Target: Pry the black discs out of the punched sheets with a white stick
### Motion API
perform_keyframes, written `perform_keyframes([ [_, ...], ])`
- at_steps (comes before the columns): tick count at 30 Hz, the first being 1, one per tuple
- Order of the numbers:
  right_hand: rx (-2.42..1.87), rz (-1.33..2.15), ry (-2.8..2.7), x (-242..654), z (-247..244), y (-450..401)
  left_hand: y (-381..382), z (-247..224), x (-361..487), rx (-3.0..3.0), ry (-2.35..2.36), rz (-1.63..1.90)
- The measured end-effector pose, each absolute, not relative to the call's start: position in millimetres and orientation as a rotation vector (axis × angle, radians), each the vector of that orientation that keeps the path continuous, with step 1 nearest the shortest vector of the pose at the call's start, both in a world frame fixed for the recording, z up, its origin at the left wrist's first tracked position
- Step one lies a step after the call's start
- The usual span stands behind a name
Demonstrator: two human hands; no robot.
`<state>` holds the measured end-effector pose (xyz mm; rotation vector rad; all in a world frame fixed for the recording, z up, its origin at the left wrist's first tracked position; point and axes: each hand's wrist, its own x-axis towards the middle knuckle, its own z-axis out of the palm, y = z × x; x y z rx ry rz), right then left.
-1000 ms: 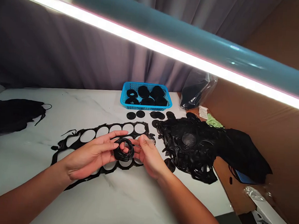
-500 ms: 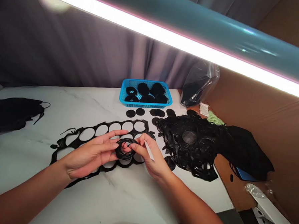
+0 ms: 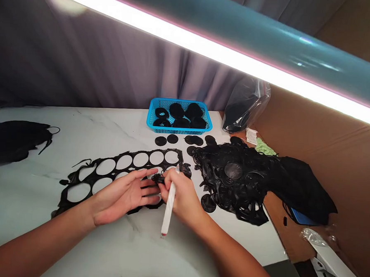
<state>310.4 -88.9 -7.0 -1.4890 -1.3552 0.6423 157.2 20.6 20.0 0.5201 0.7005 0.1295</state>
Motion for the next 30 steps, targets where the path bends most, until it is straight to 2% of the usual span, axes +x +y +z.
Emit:
perform_keyframes([
  [5, -1.418, -0.002, -2.064, 301.1, -5.8, -97.3, 18.1, 20.1, 156.9, 0.465, 0.617, 0.087],
  [8, -1.408, -0.216, -2.084, 296.8, -0.7, -100.6, 19.0, 25.7, 152.7, 0.582, 0.613, 0.169],
  [12, -1.356, -0.332, -2.043, 296.9, 1.9, -99.6, 19.3, 32.5, 146.8, 0.740, 0.573, 0.201],
  [16, -1.334, -0.297, -2.001, 297.0, 1.0, -97.3, 20.3, 32.8, 145.5, 0.801, 0.539, 0.237],
  [20, -1.266, -0.118, -1.791, 295.9, 1.3, -96.7, 20.4, 33.1, 146.8, 0.879, 0.585, 0.305],
  [24, -1.393, 0.097, -1.454, 297.5, -2.1, -94.7, 16.2, 34.6, 149.5, 0.934, 0.586, 0.310],
  [30, -1.559, 0.441, -1.242, 297.8, -8.8, -87.6, 8.3, 23.9, 152.0, 1.134, 0.551, 0.397],
])
